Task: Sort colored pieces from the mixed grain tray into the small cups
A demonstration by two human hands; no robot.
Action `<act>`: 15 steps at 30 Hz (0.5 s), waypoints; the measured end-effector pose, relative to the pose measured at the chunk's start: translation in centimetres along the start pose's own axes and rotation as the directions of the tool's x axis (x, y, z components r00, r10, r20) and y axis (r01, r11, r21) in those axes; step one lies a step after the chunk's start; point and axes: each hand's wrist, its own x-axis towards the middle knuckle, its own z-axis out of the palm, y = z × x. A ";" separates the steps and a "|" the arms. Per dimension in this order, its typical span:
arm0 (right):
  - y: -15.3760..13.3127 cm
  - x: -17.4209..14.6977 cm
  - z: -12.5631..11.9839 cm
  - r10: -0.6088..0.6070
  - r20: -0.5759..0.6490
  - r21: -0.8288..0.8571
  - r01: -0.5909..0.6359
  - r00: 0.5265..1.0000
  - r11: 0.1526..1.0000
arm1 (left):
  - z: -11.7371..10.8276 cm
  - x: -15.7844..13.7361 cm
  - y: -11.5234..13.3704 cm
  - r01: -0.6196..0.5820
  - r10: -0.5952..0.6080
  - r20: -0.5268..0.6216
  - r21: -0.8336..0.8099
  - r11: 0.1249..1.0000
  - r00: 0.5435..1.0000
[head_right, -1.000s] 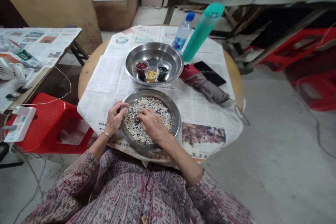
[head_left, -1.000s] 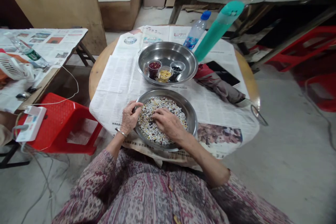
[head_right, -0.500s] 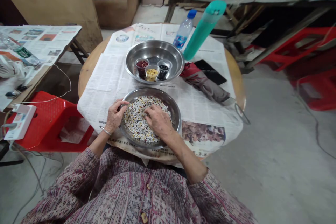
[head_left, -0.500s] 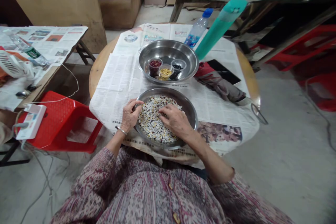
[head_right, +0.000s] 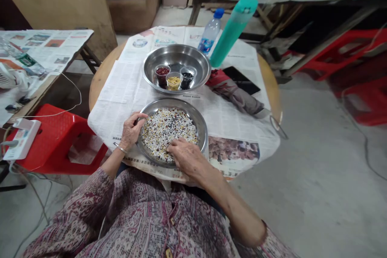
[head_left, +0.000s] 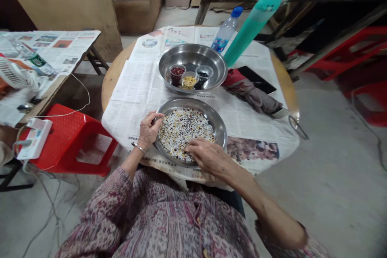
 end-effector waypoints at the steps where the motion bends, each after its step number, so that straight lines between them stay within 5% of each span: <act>1: 0.2 0.3 0.1 0.039 -0.039 -0.026 -0.040 0.998 0.999 | 0.0 0.0 0.0 -0.001 0.001 0.001 -0.002 1.000 1.000; 8: 1.3 2.5 0.2 0.265 -0.372 0.031 -0.273 0.890 0.961 | -0.1 -0.1 0.2 0.012 -0.012 0.004 0.010 1.000 1.000; 15: 0.3 5.7 1.4 0.258 -0.297 0.132 -0.228 0.919 0.965 | 0.0 -0.1 0.0 0.022 -0.022 0.003 0.000 1.000 1.000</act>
